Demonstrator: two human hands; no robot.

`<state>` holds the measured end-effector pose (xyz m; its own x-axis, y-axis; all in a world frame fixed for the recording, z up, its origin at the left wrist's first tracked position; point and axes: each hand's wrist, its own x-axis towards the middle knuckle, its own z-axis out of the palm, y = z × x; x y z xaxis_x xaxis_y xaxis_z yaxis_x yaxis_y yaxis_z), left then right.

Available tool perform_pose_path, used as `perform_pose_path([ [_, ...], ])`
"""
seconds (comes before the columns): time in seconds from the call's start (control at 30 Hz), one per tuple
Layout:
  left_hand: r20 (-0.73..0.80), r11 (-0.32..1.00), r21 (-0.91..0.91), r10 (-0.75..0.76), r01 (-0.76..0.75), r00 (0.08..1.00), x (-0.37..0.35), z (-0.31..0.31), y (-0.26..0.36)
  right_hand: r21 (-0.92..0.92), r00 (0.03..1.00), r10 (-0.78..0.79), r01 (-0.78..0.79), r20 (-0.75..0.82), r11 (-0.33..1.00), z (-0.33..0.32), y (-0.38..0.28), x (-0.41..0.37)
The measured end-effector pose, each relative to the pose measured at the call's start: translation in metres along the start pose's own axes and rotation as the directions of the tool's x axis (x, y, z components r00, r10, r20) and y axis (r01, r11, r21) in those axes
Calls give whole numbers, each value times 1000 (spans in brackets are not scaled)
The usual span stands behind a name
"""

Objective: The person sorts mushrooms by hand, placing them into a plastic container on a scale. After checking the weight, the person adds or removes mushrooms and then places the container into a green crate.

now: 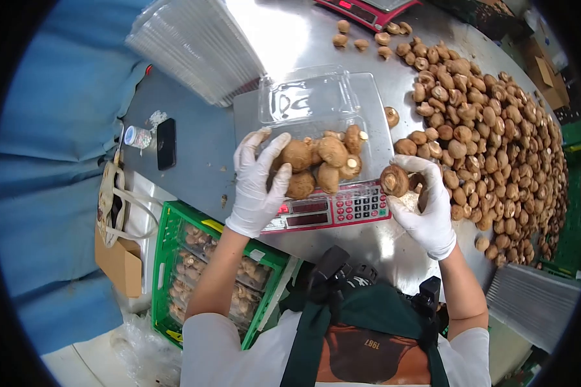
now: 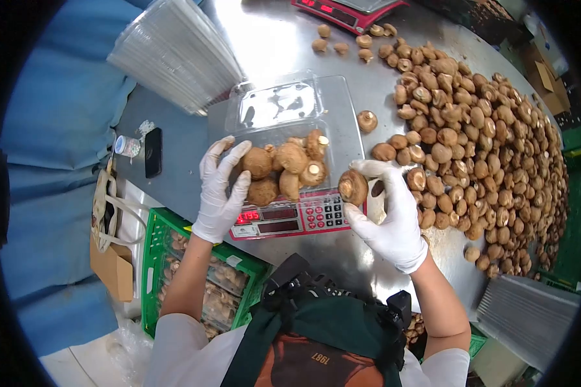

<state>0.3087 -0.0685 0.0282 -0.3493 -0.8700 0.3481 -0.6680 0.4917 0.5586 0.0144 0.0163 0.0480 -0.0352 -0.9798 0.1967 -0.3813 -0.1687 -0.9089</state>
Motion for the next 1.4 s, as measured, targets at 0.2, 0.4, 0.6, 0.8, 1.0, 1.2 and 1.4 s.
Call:
perform_pose_path([
  [0.2, -20, 999, 39, -26, 26, 999, -5, 4, 5, -518, 899, -255, 416, 355, 747, 25, -26, 45],
  [0.4, -101, 999, 43, 36, -32, 994, -8, 8, 4, -400, 943, -234, 315, 239, 861, 40, -12, 30],
  [0.6, -373, 949, -229, -290, 216, 881, 13, -25, -10, -303, 981, -160, 122, -105, 945, 2, -1, 38],
  [0.8, -456, 841, -508, -448, 189, 769, 47, -60, -54, -76, 973, 89, -108, -212, 991, -9, 18, 21],
  [1.0, 67, 630, -527, -638, 571, 767, 66, -6, -66, 6, 982, 114, -114, -148, 993, 5, 21, 17],
  [1.2, 136, 282, -916, -455, 287, 880, 78, 0, -29, -114, 994, 57, -67, -92, 991, 7, 26, 16],
  [1.4, -15, 993, 18, 113, -113, 993, -17, -19, -7, 163, 952, 277, -296, 132, 941, 9, 26, 2],
])
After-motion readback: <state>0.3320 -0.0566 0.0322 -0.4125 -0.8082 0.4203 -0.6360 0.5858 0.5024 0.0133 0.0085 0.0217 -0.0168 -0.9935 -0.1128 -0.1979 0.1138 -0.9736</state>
